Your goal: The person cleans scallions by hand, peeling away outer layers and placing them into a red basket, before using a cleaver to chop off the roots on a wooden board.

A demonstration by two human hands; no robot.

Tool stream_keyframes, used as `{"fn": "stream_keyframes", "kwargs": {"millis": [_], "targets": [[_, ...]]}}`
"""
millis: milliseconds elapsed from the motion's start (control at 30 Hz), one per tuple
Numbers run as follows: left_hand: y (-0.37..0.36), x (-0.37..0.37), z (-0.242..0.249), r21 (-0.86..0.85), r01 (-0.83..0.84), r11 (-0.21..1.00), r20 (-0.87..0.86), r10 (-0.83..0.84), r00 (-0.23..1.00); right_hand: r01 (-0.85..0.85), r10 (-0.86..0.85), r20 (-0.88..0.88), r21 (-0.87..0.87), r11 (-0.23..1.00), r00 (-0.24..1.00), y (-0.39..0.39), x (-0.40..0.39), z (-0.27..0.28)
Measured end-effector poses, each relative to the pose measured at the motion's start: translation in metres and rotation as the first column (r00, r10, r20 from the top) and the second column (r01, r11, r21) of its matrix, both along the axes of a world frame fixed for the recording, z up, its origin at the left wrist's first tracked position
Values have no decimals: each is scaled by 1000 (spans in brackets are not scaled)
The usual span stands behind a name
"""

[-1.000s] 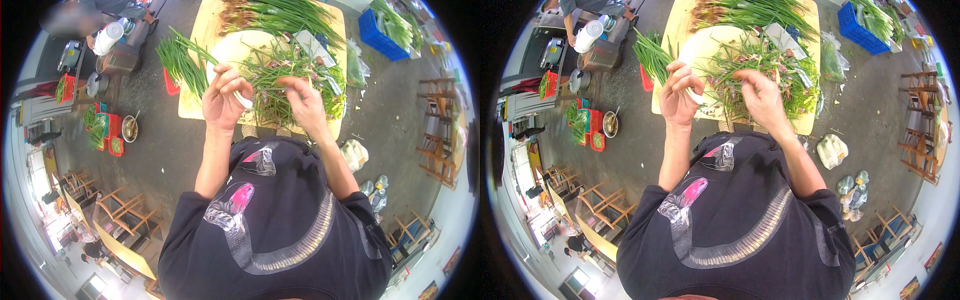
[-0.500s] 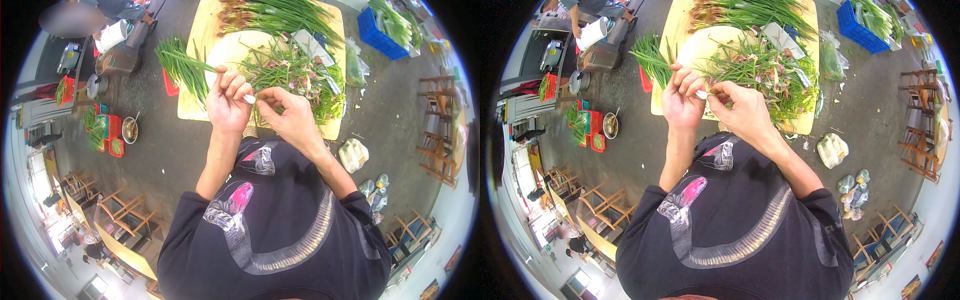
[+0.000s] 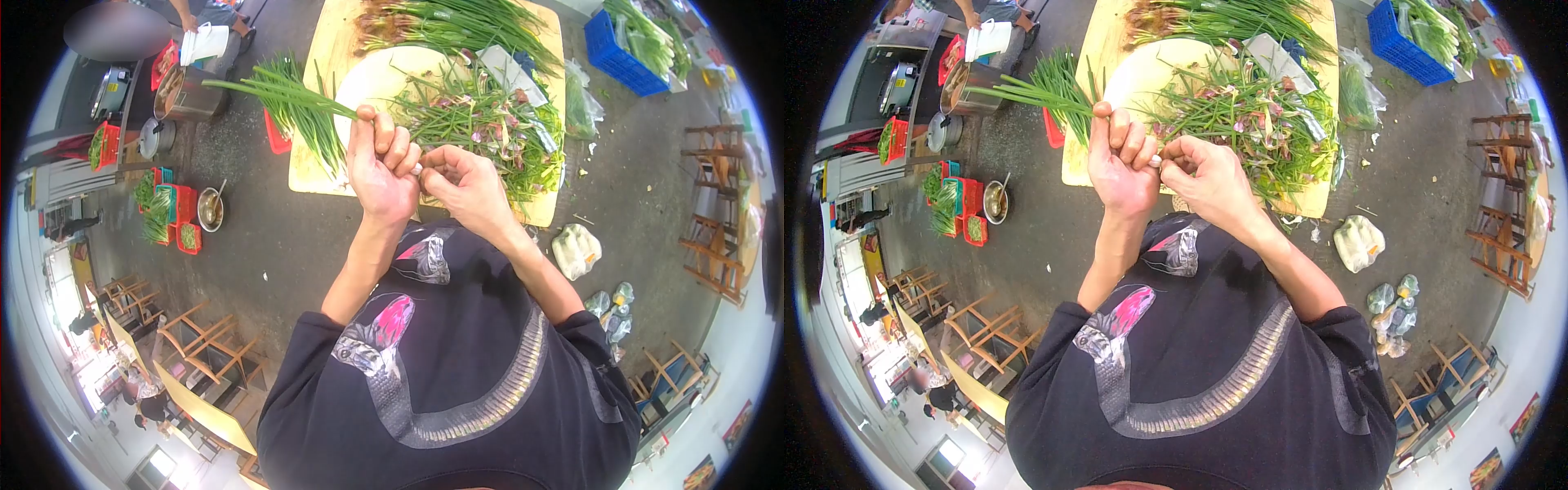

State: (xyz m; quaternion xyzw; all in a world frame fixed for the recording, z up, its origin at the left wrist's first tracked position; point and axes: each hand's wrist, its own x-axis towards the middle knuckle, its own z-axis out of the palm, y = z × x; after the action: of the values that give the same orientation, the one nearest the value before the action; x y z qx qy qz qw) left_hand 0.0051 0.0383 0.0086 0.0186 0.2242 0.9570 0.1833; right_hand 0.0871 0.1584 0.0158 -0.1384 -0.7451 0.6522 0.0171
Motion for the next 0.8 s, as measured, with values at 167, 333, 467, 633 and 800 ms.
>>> {"fn": "stream_keyframes", "kwargs": {"millis": [167,333,467,633,800], "targets": [[-2,-2,-9,49,55,997,48,-57,997,12,-5,-66,95,995,998,-3,1,-8],[-2,-7,-1,219,41,975,133,-71,989,64,-62,-71,29,998,996,-10,-1,-2],[-7,-13,-5,336,99,937,126,-149,981,78,-85,-184,-41,996,979,-12,1,-14],[-9,-14,-10,359,122,925,123,-176,977,25,-21,-147,23,999,989,-6,-1,-5],[-8,-11,-9,272,57,961,125,-94,988,-10,23,-153,85,996,988,-4,0,-1]]}}
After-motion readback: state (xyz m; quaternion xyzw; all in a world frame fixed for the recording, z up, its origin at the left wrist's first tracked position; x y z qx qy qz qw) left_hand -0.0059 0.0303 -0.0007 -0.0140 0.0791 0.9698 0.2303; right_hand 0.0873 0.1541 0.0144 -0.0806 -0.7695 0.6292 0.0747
